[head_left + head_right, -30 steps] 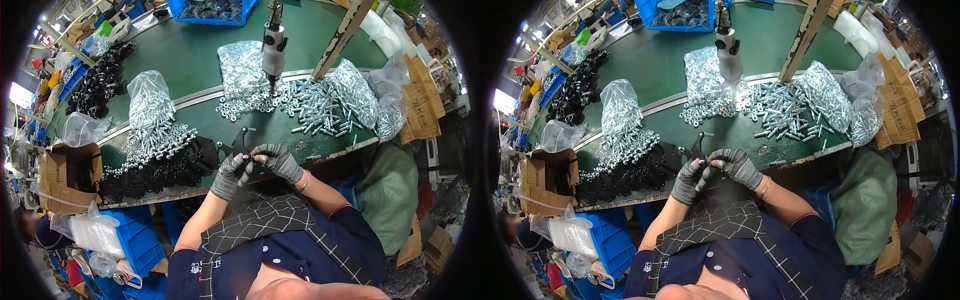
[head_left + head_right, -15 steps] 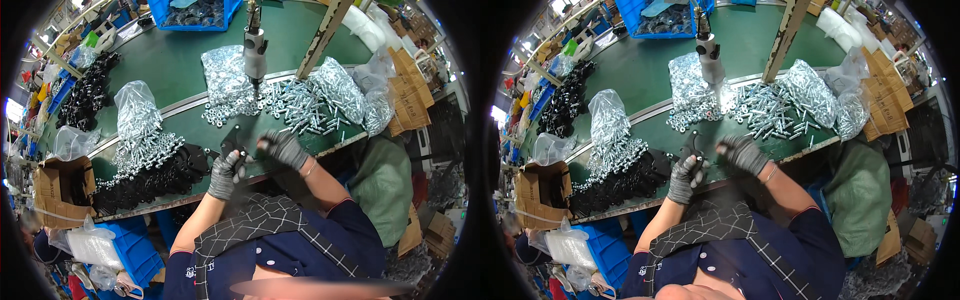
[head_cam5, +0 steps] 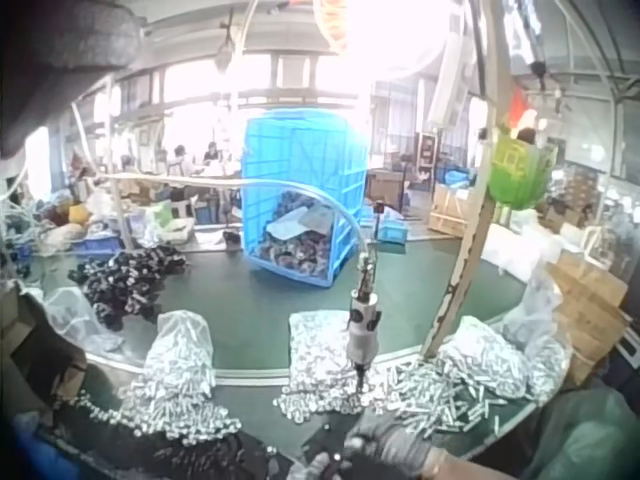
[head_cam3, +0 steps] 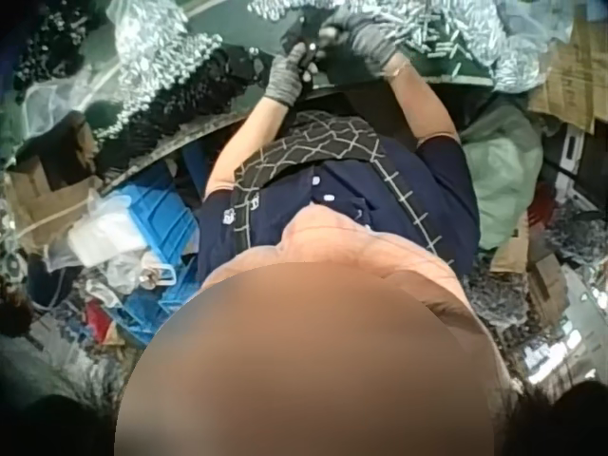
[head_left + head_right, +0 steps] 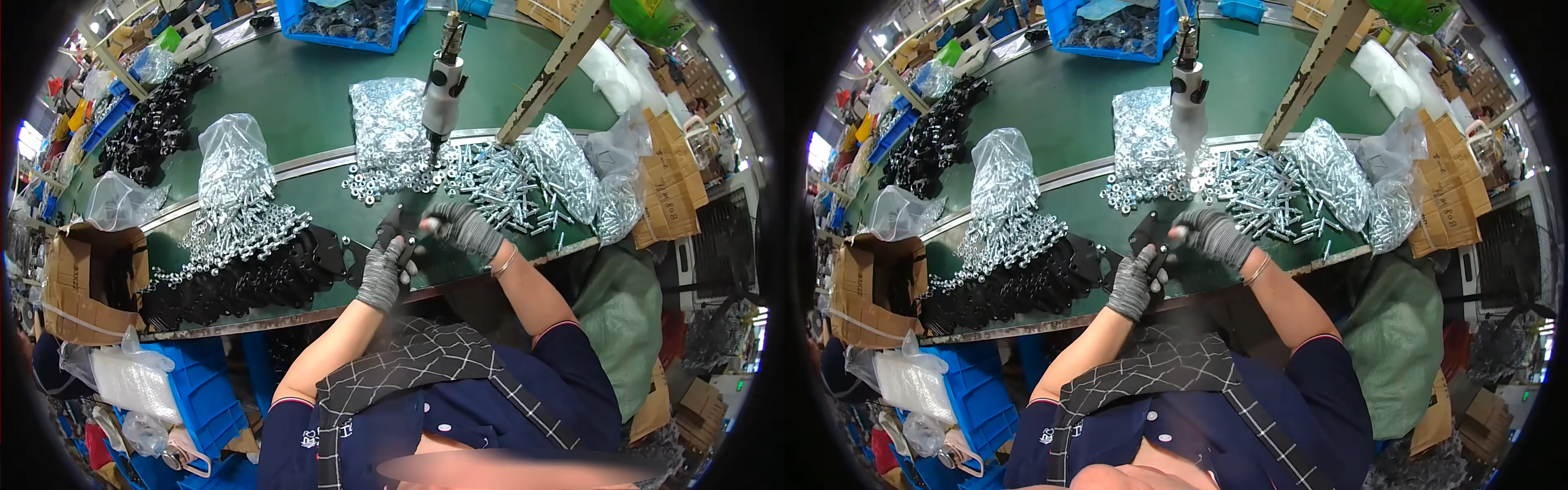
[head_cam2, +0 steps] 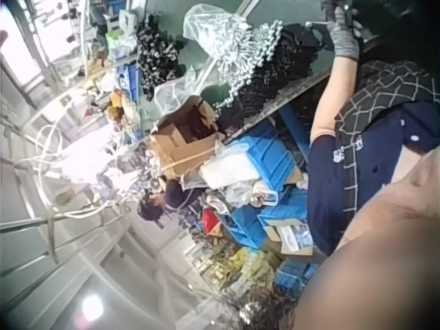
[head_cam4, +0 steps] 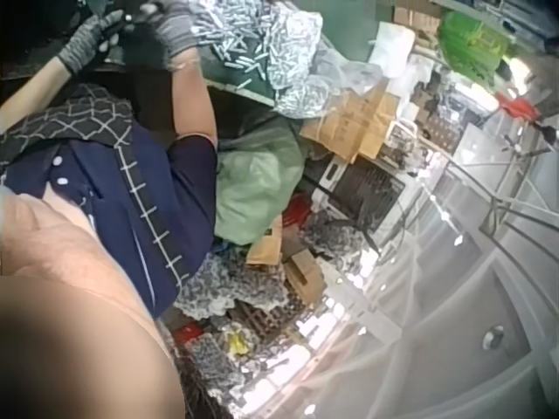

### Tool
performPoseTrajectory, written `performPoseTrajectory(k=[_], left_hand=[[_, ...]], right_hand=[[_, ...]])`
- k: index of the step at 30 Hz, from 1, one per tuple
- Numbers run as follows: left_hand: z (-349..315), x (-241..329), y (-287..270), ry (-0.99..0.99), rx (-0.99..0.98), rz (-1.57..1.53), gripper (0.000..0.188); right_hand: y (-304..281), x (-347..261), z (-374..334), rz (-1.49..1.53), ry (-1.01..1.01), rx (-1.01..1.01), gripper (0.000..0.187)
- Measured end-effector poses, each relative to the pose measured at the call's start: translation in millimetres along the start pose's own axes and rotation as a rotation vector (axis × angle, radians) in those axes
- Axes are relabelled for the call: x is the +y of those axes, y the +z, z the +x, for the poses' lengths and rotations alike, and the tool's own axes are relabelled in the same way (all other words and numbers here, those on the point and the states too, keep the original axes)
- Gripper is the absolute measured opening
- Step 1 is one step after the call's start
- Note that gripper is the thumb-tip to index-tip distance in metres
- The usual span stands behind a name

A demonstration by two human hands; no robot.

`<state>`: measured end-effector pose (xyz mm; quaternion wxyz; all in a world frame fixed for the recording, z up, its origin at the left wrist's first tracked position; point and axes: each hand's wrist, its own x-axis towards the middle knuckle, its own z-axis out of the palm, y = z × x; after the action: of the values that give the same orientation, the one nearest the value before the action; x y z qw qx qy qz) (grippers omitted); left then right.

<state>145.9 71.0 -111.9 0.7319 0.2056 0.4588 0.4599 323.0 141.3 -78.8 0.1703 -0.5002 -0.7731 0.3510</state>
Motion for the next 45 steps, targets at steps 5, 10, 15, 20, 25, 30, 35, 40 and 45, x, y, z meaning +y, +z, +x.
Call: performPoseTrajectory(k=[5,10,15,20,25,30,35,40,45], left_hand=[[2,-1,0,0.0,0.05,0.02,0.029],[6,-7,-4,-0.005,0.01,-0.084,0.019],[8,-8,-4,0.005,0.012,-0.118,0.019],[7,-7,-3,0.027,0.013,-0.089,0.018],[7,-7,0,0.0,0.036,-0.125,0.018],[7,-9,-3,0.047,-0.024,-0.155,0.024],[3,-2,-1,-0.001,0.024,-0.146,0.028],[-2,-3,2,0.064,-0.054,-0.086,0.032],[2,-5,4,0.063,-0.016,-0.073,0.032]], right_hand=[[19,-5,0,0.468,-0.026,-0.134,0.022],[21,-11,0,0.418,-0.079,-0.13,0.021],[16,-30,-4,-0.242,-0.325,-0.03,0.016],[0,-28,12,-0.472,-0.65,-0.144,0.013],[-2,-34,11,-0.658,-0.644,-0.206,0.017],[-1,-43,12,-0.747,-0.733,-0.084,0.022],[-30,-22,44,-0.965,-0.185,0.057,0.028],[-93,-15,118,0.348,-0.451,0.945,0.055],[-89,-20,139,0.631,-0.526,0.265,0.045]])
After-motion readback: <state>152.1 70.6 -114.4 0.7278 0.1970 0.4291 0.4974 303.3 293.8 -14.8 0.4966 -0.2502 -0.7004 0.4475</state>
